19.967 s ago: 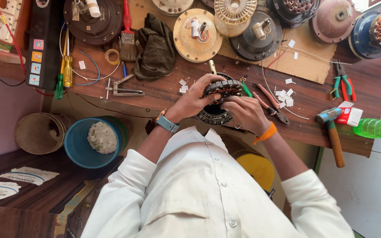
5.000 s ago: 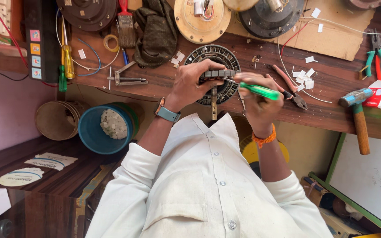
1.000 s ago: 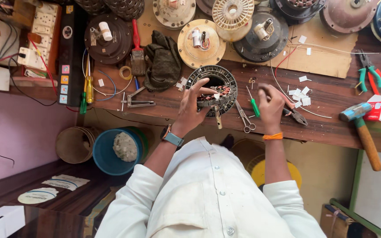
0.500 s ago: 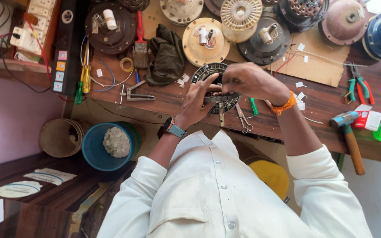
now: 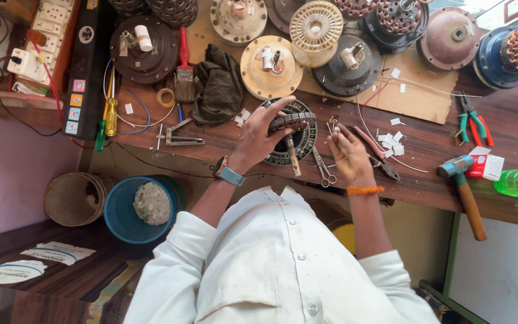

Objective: The person works on an electric motor stator at a workbench. They cut small pieces of insulation material with scissors, fit them into slots among the copper windings, press the windings into place by hand, and use a green-handled screwdriver to adjust and seat components inside the motor housing.

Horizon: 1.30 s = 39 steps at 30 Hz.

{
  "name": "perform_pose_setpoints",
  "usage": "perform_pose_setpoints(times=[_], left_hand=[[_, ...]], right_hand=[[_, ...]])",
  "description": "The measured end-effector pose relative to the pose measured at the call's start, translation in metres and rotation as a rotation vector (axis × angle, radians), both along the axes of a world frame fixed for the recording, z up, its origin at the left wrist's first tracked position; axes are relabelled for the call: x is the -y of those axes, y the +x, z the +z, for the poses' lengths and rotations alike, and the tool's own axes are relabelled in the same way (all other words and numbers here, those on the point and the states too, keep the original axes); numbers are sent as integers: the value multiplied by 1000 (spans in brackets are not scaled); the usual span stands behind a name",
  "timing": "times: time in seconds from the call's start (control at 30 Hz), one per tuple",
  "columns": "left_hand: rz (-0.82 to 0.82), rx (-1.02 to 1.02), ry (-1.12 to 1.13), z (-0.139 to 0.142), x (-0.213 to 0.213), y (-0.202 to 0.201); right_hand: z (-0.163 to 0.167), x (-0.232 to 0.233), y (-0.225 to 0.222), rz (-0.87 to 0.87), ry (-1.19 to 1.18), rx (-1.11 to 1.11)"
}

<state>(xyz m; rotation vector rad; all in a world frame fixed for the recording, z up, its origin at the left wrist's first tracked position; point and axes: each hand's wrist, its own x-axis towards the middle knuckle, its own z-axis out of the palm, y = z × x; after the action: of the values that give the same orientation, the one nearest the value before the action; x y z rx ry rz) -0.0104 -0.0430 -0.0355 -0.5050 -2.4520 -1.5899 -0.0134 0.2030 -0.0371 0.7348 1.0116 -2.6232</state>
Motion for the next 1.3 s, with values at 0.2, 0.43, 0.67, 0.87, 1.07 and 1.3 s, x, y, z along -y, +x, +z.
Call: perform_pose_setpoints(times=[0.2,0.43,0.67,0.87,1.07,1.3], left_hand=[[28,192,22,29,0,-9],[70,243,-74,34,-2,-17],[34,191,-59,26,1,-18],[81,215,-104,31,-3,-19],[71,152,-67,23,-9,-21],[84,337,-51,10,-8,-40]], right_hand=[[2,-9,17,-79,90,-297],[14,35,14,-29,588,-709],[10,58,15,-24,1285,-888],[0,66,11,-106,1427,-1185],[0,67,6,11,1234,-1105],[26,46,-14,301,1300,-1221]])
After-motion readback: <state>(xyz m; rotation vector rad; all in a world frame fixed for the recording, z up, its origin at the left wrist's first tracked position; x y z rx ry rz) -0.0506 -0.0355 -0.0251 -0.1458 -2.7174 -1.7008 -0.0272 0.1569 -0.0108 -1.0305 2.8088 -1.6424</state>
